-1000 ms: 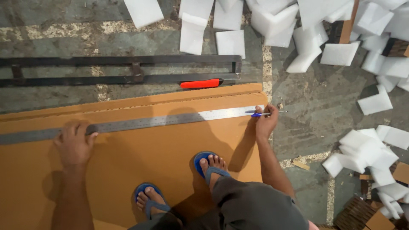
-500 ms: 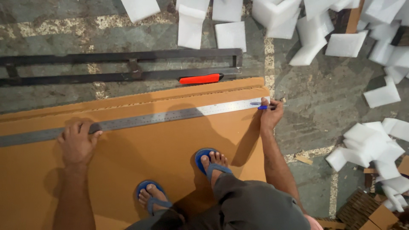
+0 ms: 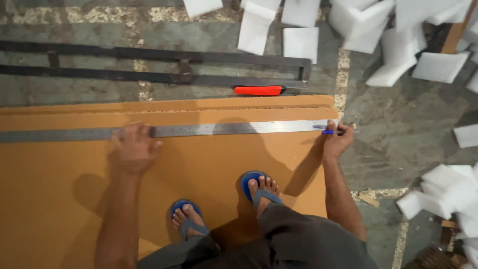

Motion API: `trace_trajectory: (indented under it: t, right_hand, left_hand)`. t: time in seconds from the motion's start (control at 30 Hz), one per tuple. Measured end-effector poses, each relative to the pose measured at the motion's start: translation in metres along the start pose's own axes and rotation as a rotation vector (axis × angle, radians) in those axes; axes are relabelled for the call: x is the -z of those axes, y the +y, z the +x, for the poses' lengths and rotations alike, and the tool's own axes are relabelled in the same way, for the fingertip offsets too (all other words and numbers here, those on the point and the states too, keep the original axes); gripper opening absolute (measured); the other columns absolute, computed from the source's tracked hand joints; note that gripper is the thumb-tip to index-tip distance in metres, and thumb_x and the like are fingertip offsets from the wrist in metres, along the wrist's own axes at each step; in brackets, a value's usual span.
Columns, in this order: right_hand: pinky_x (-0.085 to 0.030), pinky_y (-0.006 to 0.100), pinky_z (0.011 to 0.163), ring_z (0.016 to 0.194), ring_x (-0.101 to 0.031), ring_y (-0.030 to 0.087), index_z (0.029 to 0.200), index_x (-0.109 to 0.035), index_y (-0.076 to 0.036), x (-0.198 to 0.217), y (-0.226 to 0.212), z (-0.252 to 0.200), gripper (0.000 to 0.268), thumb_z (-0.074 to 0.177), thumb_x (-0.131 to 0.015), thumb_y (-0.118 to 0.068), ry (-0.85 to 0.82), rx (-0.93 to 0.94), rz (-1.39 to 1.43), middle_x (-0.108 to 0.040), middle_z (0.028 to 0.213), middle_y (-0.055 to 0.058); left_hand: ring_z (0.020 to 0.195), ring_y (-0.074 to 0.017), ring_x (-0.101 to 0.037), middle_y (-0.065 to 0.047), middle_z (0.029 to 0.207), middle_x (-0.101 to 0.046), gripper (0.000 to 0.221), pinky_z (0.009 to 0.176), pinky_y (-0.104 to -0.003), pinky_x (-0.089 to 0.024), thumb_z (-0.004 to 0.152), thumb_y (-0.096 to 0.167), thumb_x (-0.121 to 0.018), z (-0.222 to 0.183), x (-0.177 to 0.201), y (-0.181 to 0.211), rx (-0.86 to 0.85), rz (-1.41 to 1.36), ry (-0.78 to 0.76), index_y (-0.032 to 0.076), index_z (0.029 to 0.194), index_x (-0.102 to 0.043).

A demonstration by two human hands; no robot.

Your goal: The person uses a pen and a long metal ruler to mark lines across large cardboard sheets on the floor.

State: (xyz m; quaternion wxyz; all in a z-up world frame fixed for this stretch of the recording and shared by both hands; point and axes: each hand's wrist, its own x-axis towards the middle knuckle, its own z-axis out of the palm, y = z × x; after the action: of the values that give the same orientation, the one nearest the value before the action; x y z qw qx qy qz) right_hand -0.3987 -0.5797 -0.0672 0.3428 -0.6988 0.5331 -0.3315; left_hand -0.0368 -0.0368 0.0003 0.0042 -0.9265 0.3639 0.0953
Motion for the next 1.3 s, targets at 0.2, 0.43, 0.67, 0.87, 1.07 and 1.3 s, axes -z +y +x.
trace_trajectory:
  t: [0.2, 0.43, 0.67, 0.87, 1.07, 1.3]
  right_hand:
    - [-0.048, 0.029, 0.072, 0.079, -0.054, 0.011, 0.098, -0.061, -0.001, 0.0, -0.005, 0.002, 0.032, 0.097, -0.086, -0.021, -0.022, 0.073, -0.045, -0.061, 0.089, 0.001]
    - [-0.048, 0.03, 0.072, 0.08, -0.052, 0.013, 0.1, -0.061, 0.0, 0.005, -0.003, 0.007, 0.032, 0.099, -0.087, -0.018, -0.034, 0.053, -0.046, -0.061, 0.09, 0.003]
    - [-0.051, 0.028, 0.073, 0.082, -0.059, 0.011, 0.101, -0.057, 0.0, 0.011, -0.006, 0.006, 0.031, 0.1, -0.083, -0.017, -0.073, 0.01, 0.037, -0.064, 0.092, 0.003]
    - [-0.05, 0.028, 0.076, 0.084, -0.056, 0.011, 0.103, -0.058, 0.0, 0.004, -0.005, -0.004, 0.03, 0.1, -0.083, -0.016, -0.05, 0.006, 0.024, -0.061, 0.095, 0.003]
    - [-0.048, 0.029, 0.076, 0.084, -0.054, 0.013, 0.103, -0.059, 0.001, 0.009, 0.002, 0.006, 0.028, 0.105, -0.083, -0.014, -0.046, 0.089, -0.165, -0.06, 0.095, 0.005]
    - [-0.049, 0.032, 0.077, 0.085, -0.054, 0.015, 0.106, -0.059, 0.0, 0.01, 0.002, -0.001, 0.031, 0.102, -0.084, -0.018, -0.032, 0.105, -0.103, -0.059, 0.097, 0.005]
  left_hand:
    - [0.148, -0.0291, -0.033, -0.009, 0.156, -0.041, 0.073, 0.117, -0.071, -0.019, 0.089, 0.061, -0.061, 0.017, -0.009, 0.109, -0.359, -0.14, 0.056, 0.013, 0.144, -0.053]
    - [0.148, -0.0223, -0.035, -0.007, 0.159, -0.041, 0.068, 0.119, -0.067, -0.016, 0.096, 0.054, -0.058, 0.041, -0.013, 0.225, -0.441, -0.272, 0.106, 0.013, 0.149, -0.048]
    - [0.146, -0.02, -0.039, -0.003, 0.153, -0.049, 0.061, 0.12, -0.062, -0.023, 0.094, 0.049, -0.06, 0.049, 0.003, 0.297, -0.375, -0.418, 0.098, 0.014, 0.143, -0.055]
    - [0.142, -0.0181, -0.04, 0.0, 0.149, -0.053, 0.056, 0.117, -0.058, -0.025, 0.095, 0.048, -0.061, 0.052, -0.005, 0.295, -0.377, -0.325, 0.197, 0.017, 0.142, -0.057]
    - [0.144, -0.0189, -0.04, 0.0, 0.149, -0.053, 0.052, 0.118, -0.058, -0.027, 0.099, 0.048, -0.058, 0.058, -0.01, 0.301, -0.377, -0.345, 0.214, 0.019, 0.143, -0.059]
    - [0.144, -0.0194, -0.04, 0.001, 0.149, -0.053, 0.052, 0.117, -0.058, -0.027, 0.097, 0.045, -0.058, 0.053, -0.013, 0.3, -0.369, -0.291, 0.254, 0.02, 0.143, -0.059]
